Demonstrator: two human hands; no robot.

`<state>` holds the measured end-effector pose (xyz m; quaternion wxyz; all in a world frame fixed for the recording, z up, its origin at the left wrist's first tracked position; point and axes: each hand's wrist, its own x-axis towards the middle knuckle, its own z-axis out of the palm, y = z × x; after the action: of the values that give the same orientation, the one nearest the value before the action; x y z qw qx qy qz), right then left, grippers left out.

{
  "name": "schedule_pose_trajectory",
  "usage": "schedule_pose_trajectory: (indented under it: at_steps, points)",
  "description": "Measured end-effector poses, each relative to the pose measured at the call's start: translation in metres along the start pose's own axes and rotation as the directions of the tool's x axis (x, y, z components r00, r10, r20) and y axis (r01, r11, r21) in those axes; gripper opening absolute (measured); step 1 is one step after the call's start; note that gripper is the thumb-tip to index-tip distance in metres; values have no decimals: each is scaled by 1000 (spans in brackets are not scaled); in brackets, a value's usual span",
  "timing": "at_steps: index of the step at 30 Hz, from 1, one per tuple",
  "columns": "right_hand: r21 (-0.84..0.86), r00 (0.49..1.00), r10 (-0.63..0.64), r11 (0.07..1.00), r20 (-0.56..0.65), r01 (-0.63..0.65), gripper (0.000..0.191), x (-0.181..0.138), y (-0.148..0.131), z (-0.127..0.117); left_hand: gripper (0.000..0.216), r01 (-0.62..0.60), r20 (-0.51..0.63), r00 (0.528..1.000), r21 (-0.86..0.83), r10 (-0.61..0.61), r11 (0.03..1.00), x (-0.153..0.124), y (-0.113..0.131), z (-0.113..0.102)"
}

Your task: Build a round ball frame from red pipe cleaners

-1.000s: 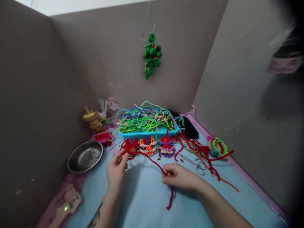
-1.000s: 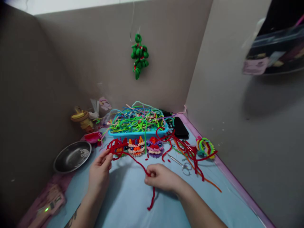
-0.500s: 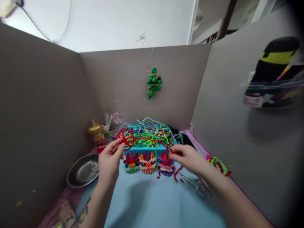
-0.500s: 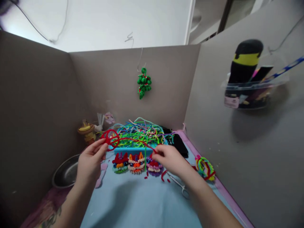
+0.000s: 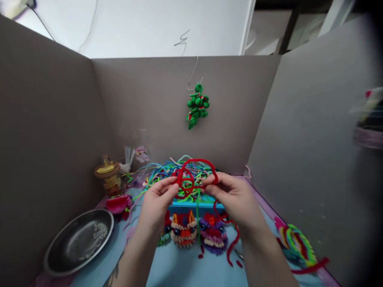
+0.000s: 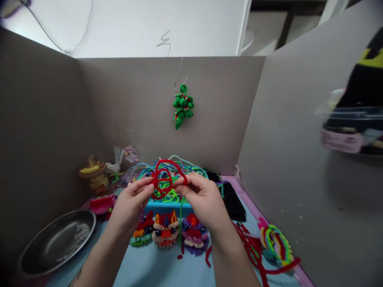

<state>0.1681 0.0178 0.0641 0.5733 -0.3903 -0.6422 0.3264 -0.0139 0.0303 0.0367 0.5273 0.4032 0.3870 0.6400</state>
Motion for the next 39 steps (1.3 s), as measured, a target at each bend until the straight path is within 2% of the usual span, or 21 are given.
schedule_pose_trajectory:
  at_steps: [3, 6, 8, 13, 16, 22, 25, 27, 29, 32, 34, 37, 39]
  points:
    - [-136, 993, -115, 985, -24, 110, 8, 2, 5, 2, 31, 37, 18, 999, -10, -37, 999, 0, -5, 4]
    - [-167, 983, -167, 974, -80, 152, 10, 3, 8, 0, 30, 45, 19, 999, -13, -44, 999, 1, -8, 6]
    - [-175, 983, -159, 974, -94, 141, 10, 3, 9, -1, 30, 35, 1, 999, -16, -35, 999, 2, -10, 5]
    - [-211, 991, -124, 969, 42, 130, 12, 5, 12, 1, 30, 46, 16, 999, -41, -45, 998, 1, -13, 6]
    - [-196, 993, -107, 974, 52, 115, 13, 6, 15, 4, 29, 32, 15, 999, -81, -30, 996, -1, -14, 8]
    - [-173, 981, -138, 978, -136, 113, 12, 7, 17, -1, 29, 12, 5, 1000, -93, -12, 996, -4, -8, 9]
    - [-221, 985, -164, 964, -50, 150, 12, 6, 15, 0, 32, 48, -6, 999, -107, -49, 993, -4, -7, 9]
    - [-219, 990, -129, 966, 49, 137, 12, 5, 13, 6, 34, 73, -17, 997, -118, -75, 990, -5, -7, 9]
    - [-165, 995, -62, 983, 79, 74, 11, 4, 12, 14, 35, 85, -20, 996, -119, -88, 989, -7, -7, 10]
    - [-27, 998, 30, 999, 59, -28, 17, 3, 12, 26, 37, 86, 1, 996, -114, -86, 990, -8, -7, 11]
    - [8, 997, 49, 999, 54, -49, 23, 3, 13, 32, 37, 78, 15, 997, -112, -77, 991, -8, -7, 12]
    - [-66, 1000, 9, 998, -5, -9, 34, 1, 15, 36, 36, 62, 3, 998, -119, -62, 991, -8, -8, 11]
    - [-145, 991, -58, 989, -123, 40, 46, 0, 16, 37, 36, 48, -32, 998, -144, -53, 988, -6, -9, 11]
